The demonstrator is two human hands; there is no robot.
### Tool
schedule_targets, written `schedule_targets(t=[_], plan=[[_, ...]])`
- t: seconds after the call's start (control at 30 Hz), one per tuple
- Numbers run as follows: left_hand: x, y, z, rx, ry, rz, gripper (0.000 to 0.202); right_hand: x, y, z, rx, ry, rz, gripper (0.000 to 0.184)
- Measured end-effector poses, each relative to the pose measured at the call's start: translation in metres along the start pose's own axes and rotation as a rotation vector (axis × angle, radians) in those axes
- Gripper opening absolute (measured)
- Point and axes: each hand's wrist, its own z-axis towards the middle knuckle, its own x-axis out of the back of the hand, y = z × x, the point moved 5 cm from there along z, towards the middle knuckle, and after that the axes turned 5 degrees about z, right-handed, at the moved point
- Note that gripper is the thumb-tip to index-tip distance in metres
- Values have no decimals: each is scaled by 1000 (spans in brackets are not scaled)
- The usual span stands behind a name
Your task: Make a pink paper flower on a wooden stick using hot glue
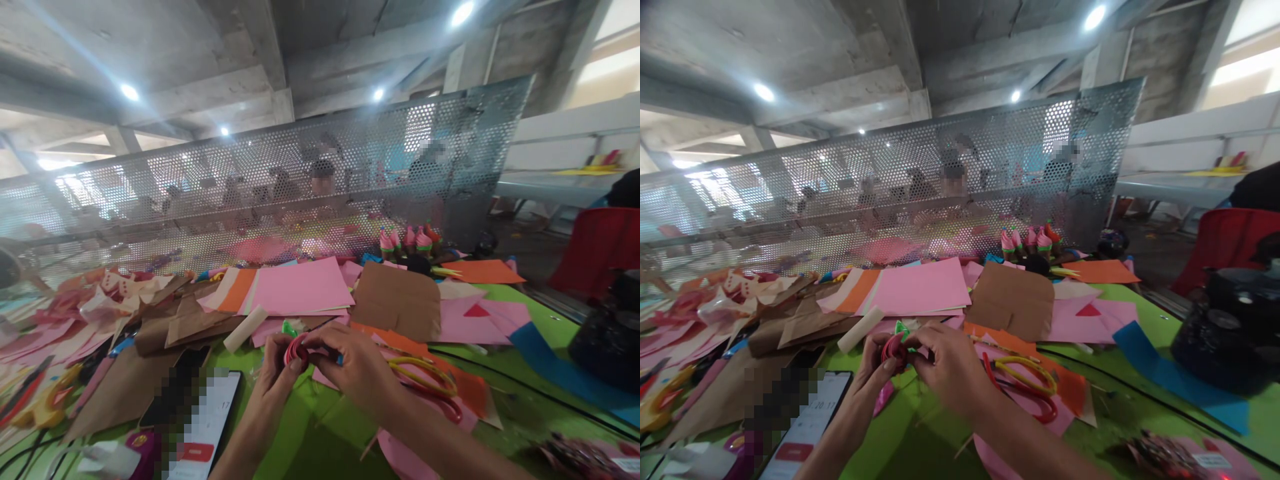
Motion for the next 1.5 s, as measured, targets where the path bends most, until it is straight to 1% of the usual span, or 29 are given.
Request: schedule_targets(t=[0.13,0.23,0.33,0.4,0.6,0.8,0.97,1.1,1.2,1.3,1.4,1.5], plan=[[0,1,0,-3,27,15,29,3,0,1,26,3,33,27],[2,3,-1,-11,31,33,25,3,-1,1,69,-32,47,25],[3,4,-2,9,-6,80,23,1,-4,1,104,-79,38,20],[2,4,-3,29,-45,102,21,0,-4,1,112,-84,32,19],[1,6,-3,30,-78,86,15,-1,0,0,99,-70,29,30],[0,1,-5,65,-116,66,17,0,2,0,102,-53,52,31],[1,1,-4,67,-104,21,21,0,3,0,91,-42,66,24],[0,0,-2,49,-51,-6,26,0,2,0,88,-55,18,17],[-1,-2,-1,49,-14,-14,29,1,-1,1,99,-98,-8,22],[-1,-3,-1,53,-12,-14,32,0,-3,1,110,-139,-16,25],[1,-6,1,44,-9,-14,33,0,-2,2,132,-161,-7,13],[3,-10,4,31,-19,-10,35,-1,1,2,127,-173,18,10]])
